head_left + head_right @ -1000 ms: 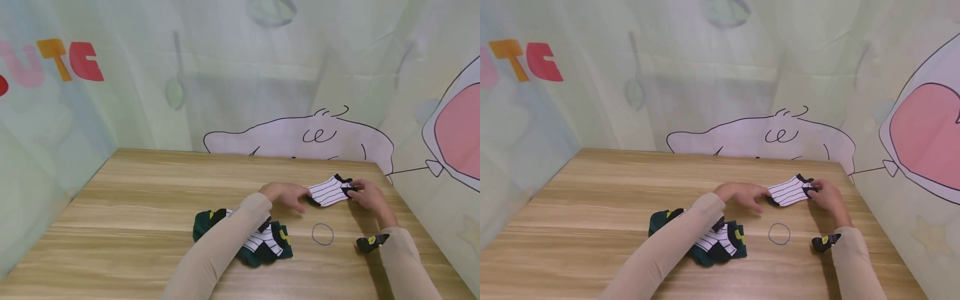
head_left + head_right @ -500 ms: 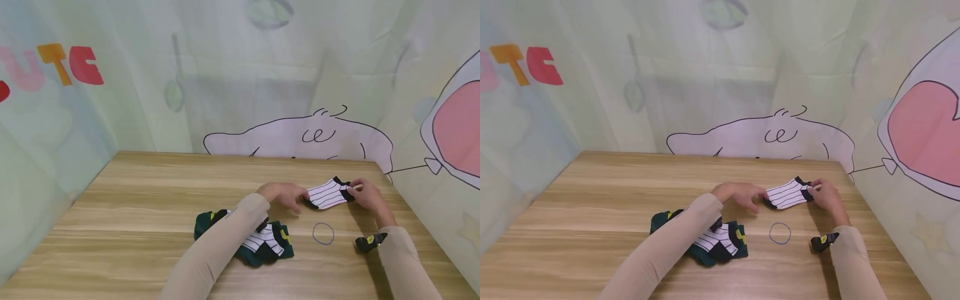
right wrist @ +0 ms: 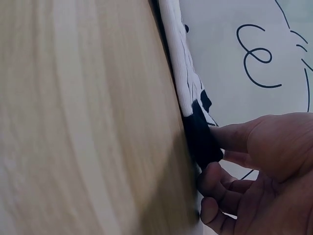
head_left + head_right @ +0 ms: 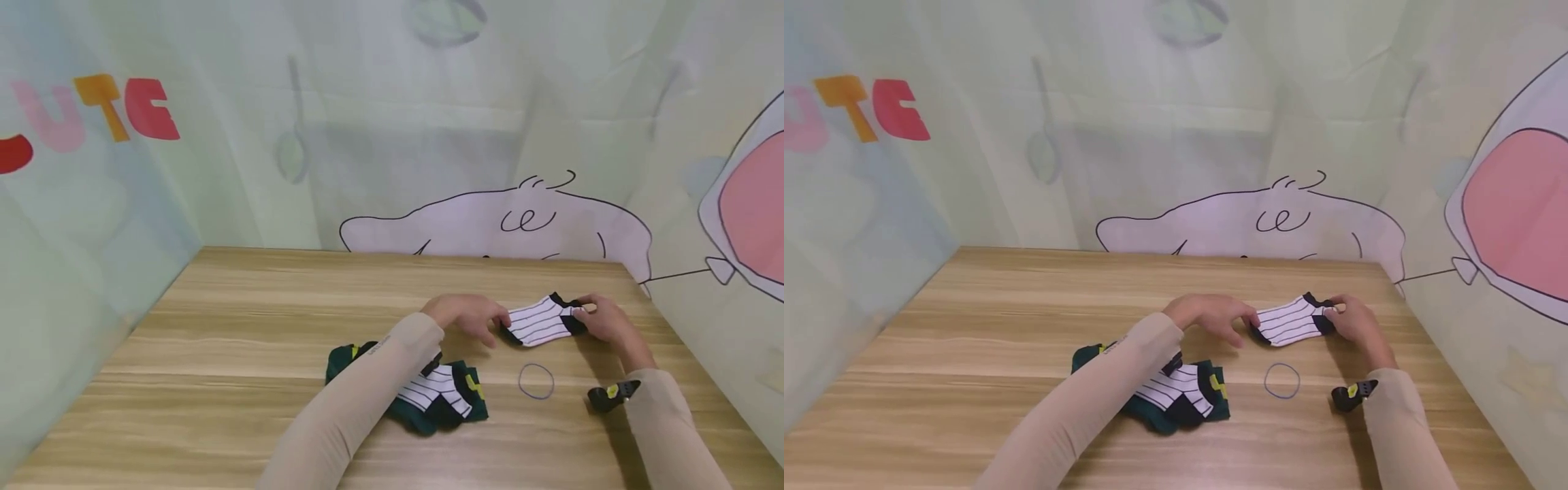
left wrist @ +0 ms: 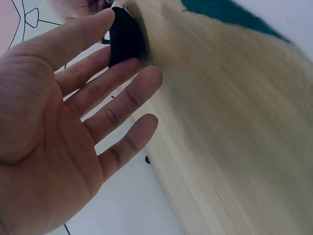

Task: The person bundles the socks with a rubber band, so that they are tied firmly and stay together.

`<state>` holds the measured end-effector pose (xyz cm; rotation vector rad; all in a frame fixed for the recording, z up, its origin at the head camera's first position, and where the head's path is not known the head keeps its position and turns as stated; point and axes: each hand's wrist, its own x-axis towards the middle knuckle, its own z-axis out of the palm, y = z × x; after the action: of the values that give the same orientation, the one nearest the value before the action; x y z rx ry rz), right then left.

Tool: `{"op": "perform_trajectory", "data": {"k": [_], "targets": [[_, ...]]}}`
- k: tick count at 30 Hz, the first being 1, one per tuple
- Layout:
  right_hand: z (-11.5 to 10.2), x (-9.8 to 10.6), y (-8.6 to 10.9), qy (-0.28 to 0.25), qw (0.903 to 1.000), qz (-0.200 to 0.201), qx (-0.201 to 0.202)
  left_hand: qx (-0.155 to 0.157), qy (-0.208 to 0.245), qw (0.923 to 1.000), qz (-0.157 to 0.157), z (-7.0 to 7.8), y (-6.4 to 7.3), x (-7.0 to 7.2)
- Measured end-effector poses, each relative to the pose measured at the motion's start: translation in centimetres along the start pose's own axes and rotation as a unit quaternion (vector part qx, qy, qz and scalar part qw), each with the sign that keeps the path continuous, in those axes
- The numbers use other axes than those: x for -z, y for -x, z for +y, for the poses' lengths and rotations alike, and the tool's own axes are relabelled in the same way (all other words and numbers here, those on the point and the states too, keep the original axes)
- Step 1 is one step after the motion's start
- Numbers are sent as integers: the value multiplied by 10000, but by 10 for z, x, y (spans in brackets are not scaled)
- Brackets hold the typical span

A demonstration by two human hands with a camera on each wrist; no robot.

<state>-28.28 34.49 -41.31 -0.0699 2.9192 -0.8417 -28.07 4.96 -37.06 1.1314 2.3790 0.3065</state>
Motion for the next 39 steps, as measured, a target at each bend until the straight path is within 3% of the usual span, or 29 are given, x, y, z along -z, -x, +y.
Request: {"op": "perform_trajectory", "data": {"k": [9, 21, 39], "targets": [[-7, 2, 3, -37, 9999, 8, -110, 82, 50, 9999, 59, -1, 8, 2], [-12, 4, 9, -260, 9995, 120, 142, -145, 221, 9994, 221, -12, 15, 0], [-34, 9, 21, -558, 9983, -82, 129, -259, 460, 9967, 614, -18, 33, 0]]}}
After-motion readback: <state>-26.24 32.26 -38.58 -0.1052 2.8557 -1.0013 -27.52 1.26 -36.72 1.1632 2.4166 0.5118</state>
